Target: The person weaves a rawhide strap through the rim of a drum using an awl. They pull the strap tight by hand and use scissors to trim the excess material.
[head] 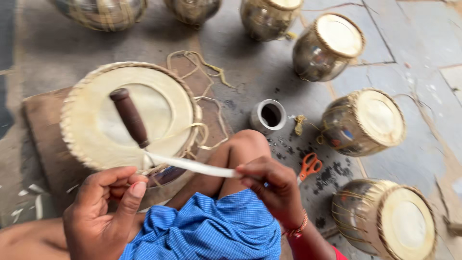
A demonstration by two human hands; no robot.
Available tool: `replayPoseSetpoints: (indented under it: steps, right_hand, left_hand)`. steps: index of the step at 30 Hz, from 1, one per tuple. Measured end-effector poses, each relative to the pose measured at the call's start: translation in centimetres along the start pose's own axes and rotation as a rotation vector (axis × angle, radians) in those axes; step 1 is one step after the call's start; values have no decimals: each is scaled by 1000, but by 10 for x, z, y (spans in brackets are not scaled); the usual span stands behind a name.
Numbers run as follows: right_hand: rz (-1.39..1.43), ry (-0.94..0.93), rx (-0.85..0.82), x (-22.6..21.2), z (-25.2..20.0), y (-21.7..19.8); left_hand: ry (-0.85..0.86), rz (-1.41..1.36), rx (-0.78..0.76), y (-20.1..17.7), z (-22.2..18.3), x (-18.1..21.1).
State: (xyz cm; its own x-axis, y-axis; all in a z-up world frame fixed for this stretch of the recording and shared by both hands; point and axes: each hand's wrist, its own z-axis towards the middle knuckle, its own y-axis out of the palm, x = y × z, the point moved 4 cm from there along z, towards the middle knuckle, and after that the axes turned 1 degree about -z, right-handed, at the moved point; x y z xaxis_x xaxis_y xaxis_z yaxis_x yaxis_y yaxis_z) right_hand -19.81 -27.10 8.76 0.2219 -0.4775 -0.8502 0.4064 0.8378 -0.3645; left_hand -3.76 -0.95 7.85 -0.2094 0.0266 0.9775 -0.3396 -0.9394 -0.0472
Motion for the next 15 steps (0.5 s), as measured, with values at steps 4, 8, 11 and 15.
replayPoseSetpoints:
  steps: [4, 8, 11, 15]
  right_hand:
    - [-95, 350, 362, 43, 3, -96]
    - [-195, 411, 486, 115, 11, -149]
    - [-348, 540, 540, 188, 14, -164]
    - [-530, 493, 507, 269, 23, -158]
  left_hand:
    - [-185, -8, -24, 5, -6, -38]
    - [-96, 31, -70, -24, -18, -105]
    - [-238, 120, -119, -61, -25, -178]
    - [-514, 288, -148, -109, -40, -250]
